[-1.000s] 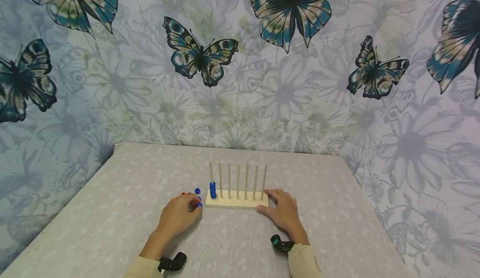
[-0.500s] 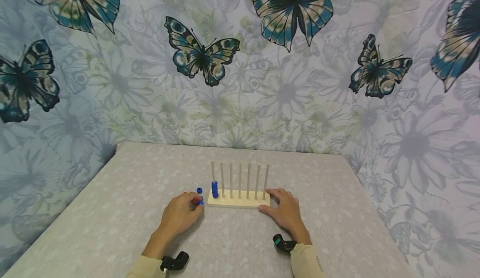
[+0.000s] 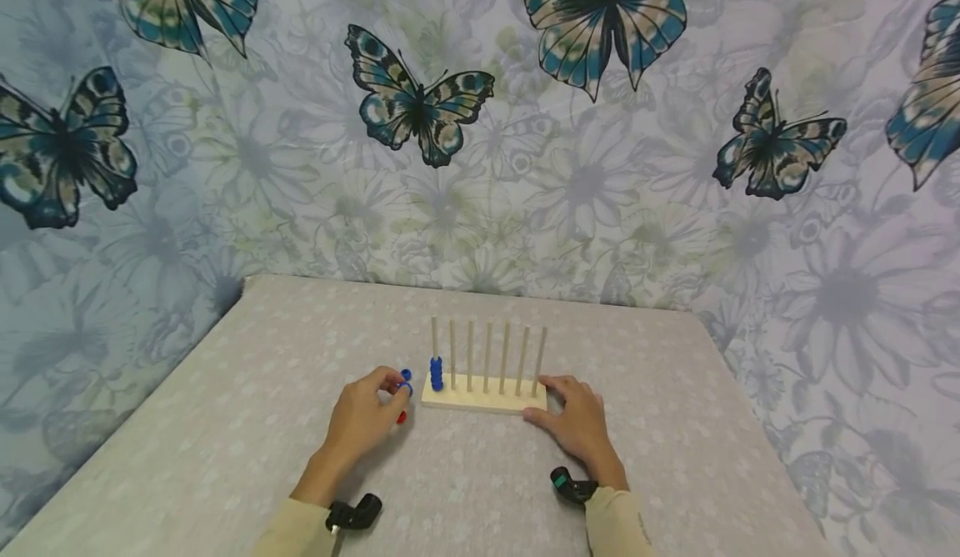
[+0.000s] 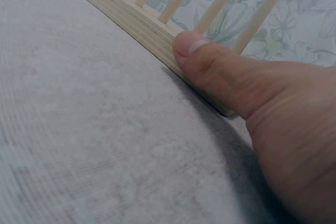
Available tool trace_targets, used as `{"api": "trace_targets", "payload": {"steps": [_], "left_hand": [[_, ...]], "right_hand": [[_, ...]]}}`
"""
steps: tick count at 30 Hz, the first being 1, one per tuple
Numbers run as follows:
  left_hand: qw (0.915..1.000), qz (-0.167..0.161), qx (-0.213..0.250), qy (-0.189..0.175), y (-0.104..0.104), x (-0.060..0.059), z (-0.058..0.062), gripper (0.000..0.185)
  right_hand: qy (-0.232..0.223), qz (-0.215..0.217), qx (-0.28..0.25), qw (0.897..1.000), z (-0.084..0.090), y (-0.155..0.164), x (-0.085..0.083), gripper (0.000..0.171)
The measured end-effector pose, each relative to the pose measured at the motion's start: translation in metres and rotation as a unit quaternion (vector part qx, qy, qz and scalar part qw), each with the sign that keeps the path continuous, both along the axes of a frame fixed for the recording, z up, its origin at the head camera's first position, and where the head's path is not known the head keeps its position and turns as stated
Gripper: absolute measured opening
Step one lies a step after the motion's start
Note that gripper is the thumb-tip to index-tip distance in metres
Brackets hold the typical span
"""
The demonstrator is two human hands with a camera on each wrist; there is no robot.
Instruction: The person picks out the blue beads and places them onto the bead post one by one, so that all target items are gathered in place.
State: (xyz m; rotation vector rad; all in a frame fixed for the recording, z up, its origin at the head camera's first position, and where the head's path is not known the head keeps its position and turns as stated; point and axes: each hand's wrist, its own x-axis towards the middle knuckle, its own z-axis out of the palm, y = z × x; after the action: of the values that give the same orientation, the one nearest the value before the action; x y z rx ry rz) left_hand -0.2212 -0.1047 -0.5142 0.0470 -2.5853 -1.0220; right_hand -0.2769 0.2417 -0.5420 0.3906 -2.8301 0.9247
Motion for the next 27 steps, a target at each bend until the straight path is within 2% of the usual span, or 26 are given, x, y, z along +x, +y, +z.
{"api": "trace_targets", "payload": {"steps": [5, 12, 18, 22, 27], "left_hand": [[0.9999, 0.007, 0.005, 0.011, -0.001, 0.001, 0.001, 0.015], [0.9976, 0.014, 0.047, 0.050, -0.003, -0.001, 0.005, 0.017], [0.9952, 0.043, 0.064, 0.061, -0.005, -0.002, 0.009, 0.019], [0.9924, 0.052, 0.071, 0.085, -0.006, -0.004, 0.015, 0.019], [0.9887, 0.044, 0.085, 0.115, -0.005, -0.009, 0.026, 0.019]], "right_hand": [[-0.001, 0.000, -0.003, 1.000, -0.002, 0.000, 0.001, 0.074], [-0.001, 0.001, 0.000, 1.000, -0.001, 0.001, 0.000, 0.075], [-0.004, 0.004, -0.004, 1.000, -0.002, 0.001, 0.000, 0.075], [-0.003, 0.005, -0.004, 1.000, -0.001, 0.000, -0.001, 0.075], [-0.003, -0.001, -0.002, 1.000, 0.001, 0.002, 0.000, 0.075]]}}
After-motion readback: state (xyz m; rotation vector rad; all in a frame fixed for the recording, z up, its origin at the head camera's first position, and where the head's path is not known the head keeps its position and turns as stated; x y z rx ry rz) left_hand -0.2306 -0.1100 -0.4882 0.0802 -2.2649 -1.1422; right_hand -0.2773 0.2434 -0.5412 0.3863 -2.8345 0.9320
